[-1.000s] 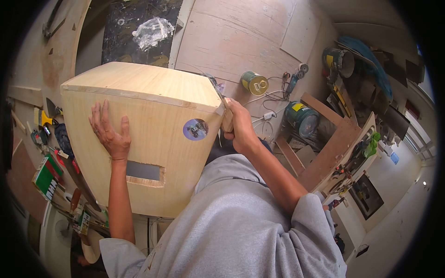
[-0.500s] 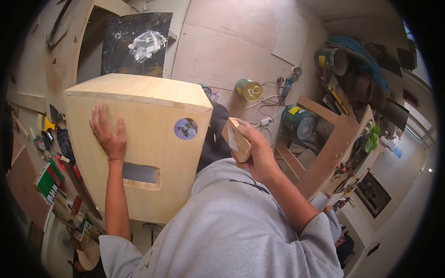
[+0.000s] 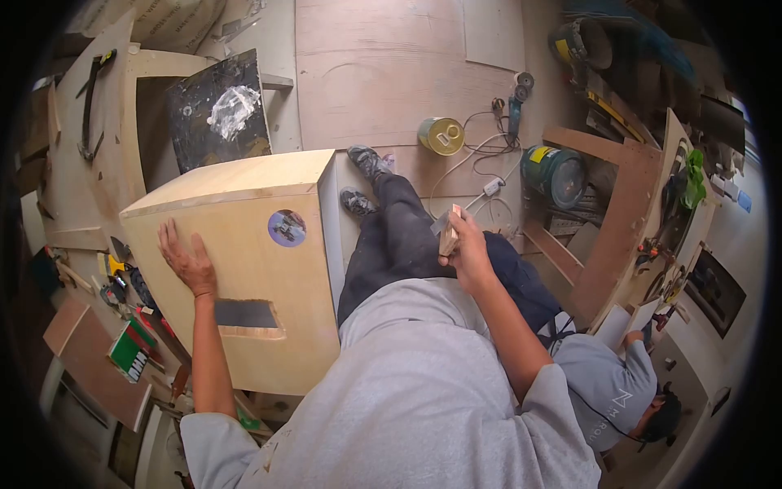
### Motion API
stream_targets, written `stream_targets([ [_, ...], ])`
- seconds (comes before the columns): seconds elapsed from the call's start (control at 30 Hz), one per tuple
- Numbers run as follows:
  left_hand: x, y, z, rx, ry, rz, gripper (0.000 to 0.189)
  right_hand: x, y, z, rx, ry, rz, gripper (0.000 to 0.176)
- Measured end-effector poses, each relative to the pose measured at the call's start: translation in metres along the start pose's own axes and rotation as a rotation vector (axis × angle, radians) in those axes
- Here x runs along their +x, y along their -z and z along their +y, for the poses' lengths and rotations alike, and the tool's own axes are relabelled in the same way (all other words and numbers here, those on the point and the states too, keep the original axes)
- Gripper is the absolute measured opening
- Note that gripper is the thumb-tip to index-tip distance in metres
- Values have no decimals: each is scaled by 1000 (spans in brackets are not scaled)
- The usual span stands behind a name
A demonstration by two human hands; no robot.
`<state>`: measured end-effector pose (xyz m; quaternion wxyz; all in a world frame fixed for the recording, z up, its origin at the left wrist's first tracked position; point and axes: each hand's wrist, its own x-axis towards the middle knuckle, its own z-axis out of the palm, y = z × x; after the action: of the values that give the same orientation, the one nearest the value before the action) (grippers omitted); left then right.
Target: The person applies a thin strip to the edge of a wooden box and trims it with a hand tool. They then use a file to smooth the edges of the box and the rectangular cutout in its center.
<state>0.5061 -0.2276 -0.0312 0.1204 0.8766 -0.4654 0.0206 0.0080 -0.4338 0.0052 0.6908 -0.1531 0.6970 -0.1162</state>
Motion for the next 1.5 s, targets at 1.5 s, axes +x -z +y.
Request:
stream_targets([
  [1.5,-279,152,171,-1870,1001,384,48,-173,-231,34,-1325,60,-1218,46],
])
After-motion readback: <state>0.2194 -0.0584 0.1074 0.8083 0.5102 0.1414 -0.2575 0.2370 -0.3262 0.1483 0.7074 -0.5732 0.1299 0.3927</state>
